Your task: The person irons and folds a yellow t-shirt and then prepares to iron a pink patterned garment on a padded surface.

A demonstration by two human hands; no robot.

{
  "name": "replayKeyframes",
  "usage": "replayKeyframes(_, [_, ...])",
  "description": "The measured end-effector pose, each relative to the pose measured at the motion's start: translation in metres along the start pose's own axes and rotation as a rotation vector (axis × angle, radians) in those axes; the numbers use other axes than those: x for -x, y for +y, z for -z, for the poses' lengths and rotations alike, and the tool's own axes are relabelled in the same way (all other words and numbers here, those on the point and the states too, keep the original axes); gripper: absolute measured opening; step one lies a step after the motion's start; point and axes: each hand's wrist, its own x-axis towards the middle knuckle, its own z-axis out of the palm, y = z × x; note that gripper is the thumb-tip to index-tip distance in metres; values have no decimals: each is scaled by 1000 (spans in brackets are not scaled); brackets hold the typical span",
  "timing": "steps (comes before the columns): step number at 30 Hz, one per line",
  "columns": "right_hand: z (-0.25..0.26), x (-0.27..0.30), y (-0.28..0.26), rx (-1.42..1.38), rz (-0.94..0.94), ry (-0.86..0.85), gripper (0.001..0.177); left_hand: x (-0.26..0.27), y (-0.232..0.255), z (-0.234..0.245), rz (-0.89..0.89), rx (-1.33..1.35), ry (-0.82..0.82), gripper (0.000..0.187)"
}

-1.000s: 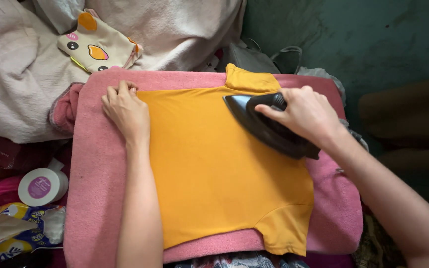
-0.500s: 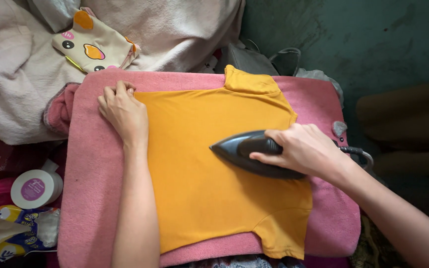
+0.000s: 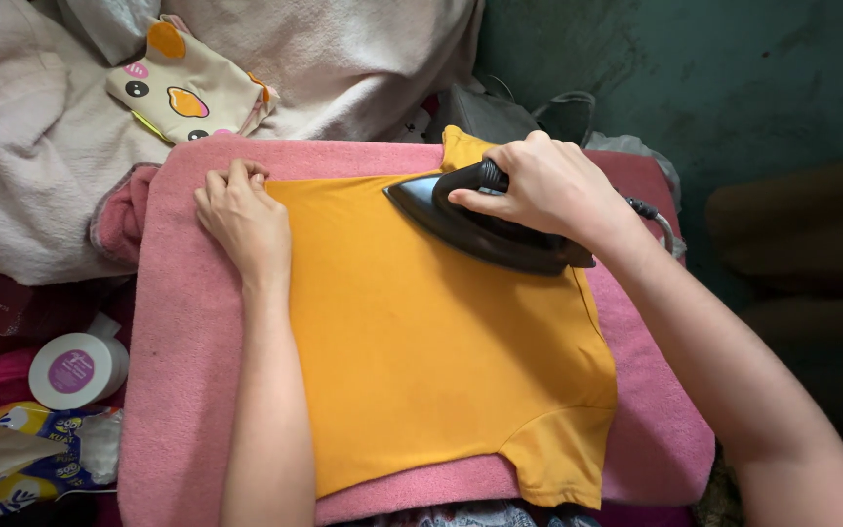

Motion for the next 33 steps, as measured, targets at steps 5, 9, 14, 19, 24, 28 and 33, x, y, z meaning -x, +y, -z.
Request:
replayKeyframes(5, [10, 8, -10, -40, -9, -124, 63, 1, 3, 2, 7, -1, 3, 6])
replayKeyframes(9, [6, 18, -25, -87, 67, -168, 62, 1, 3, 3, 2, 8, 25, 8])
replayKeyframes(14, [-9, 12, -54, -88, 157, -88, 64, -2, -5, -1, -6, 83, 56, 7])
replayKeyframes(19, [-19, -20, -94, -95, 231, 14, 64, -8, -7, 7, 36, 320, 84, 9])
replayKeyframes(24, [-35, -52, -124, -154, 179, 141, 60, -9, -7, 10, 146, 568, 79, 14])
replayKeyframes(28, [-38, -53, -119, -163, 138, 195, 60, -8, -7, 9, 131, 554, 80, 16])
replayKeyframes(33, [-23, -42, -87, -200, 42, 144, 52, -5, -5, 11, -5, 320, 114, 14])
